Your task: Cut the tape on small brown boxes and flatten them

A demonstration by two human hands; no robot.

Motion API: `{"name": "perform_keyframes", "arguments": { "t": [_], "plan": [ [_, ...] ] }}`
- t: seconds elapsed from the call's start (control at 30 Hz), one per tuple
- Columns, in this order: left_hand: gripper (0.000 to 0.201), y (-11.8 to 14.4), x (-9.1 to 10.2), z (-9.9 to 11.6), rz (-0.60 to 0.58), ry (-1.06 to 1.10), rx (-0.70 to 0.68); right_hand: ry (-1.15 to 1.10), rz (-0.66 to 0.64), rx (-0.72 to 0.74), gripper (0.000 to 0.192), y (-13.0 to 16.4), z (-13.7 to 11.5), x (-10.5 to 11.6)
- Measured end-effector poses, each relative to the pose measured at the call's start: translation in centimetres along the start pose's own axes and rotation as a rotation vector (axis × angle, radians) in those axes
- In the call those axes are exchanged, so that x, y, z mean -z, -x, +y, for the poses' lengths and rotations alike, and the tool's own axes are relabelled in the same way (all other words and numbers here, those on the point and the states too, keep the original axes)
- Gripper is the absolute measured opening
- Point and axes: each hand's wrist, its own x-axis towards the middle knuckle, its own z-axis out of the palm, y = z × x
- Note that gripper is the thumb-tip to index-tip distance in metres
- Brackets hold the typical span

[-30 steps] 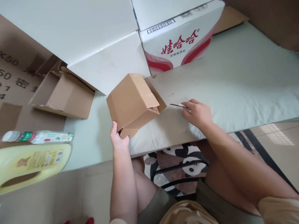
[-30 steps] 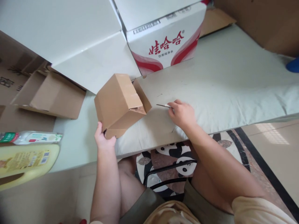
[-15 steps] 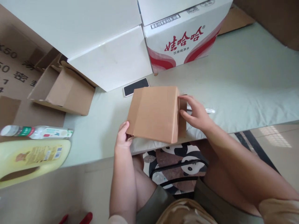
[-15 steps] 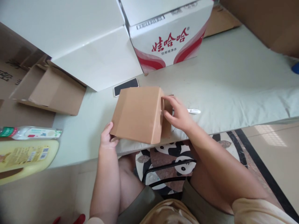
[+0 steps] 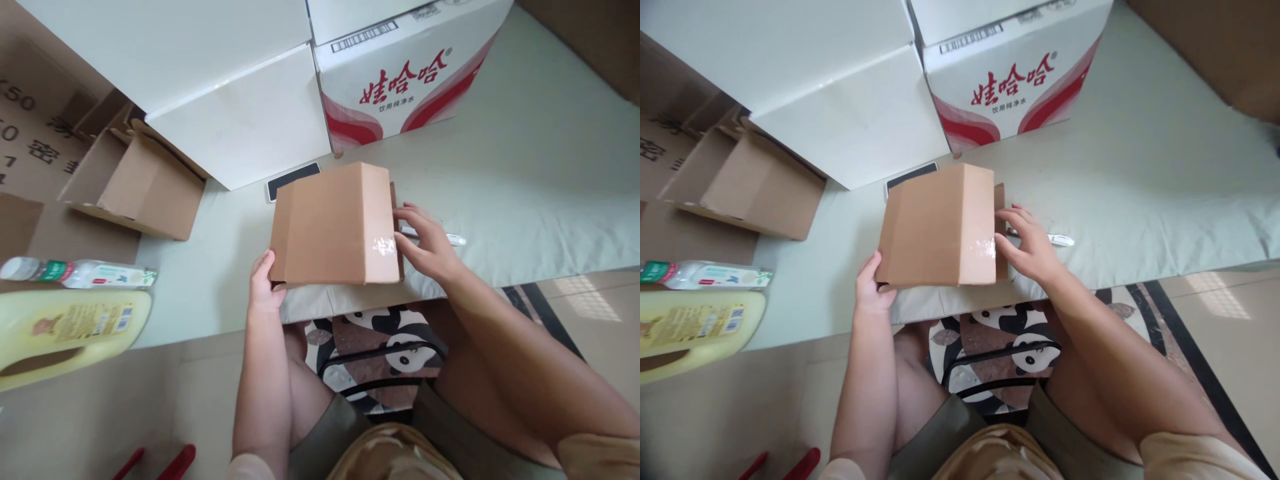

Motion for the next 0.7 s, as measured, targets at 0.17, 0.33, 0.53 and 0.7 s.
{"name": "perform_keyframes", "arguments": {
  "t": [0.17, 0.33, 0.53, 0.7],
  "plan": [
    [0.046, 0.0, -0.8, 0.0, 0.052, 0.025, -0.014, -0.071, -0.095, 0.197, 0.064, 0.4, -1.4, -0.2],
    [0.041, -0.1, -1.1, -1.1, 0.113, 0.001, -0.128, 0.019, -0.176, 0.179, 0.059, 0.9, -1.9, -1.3],
    [0.039, -0.5, -0.5, -2.2, -0.004, -0.032, -0.259, -0.135, -0.099, -0.055, 0.048, 0.8, -2.1, -1.8],
    [0.038, -1.1, 0.1, -2.6, 0.006, -0.098, -0.232, -0.215, -0.027, -0.014, 0.048, 0.9, -1.7, -2.1]
  ]
}}
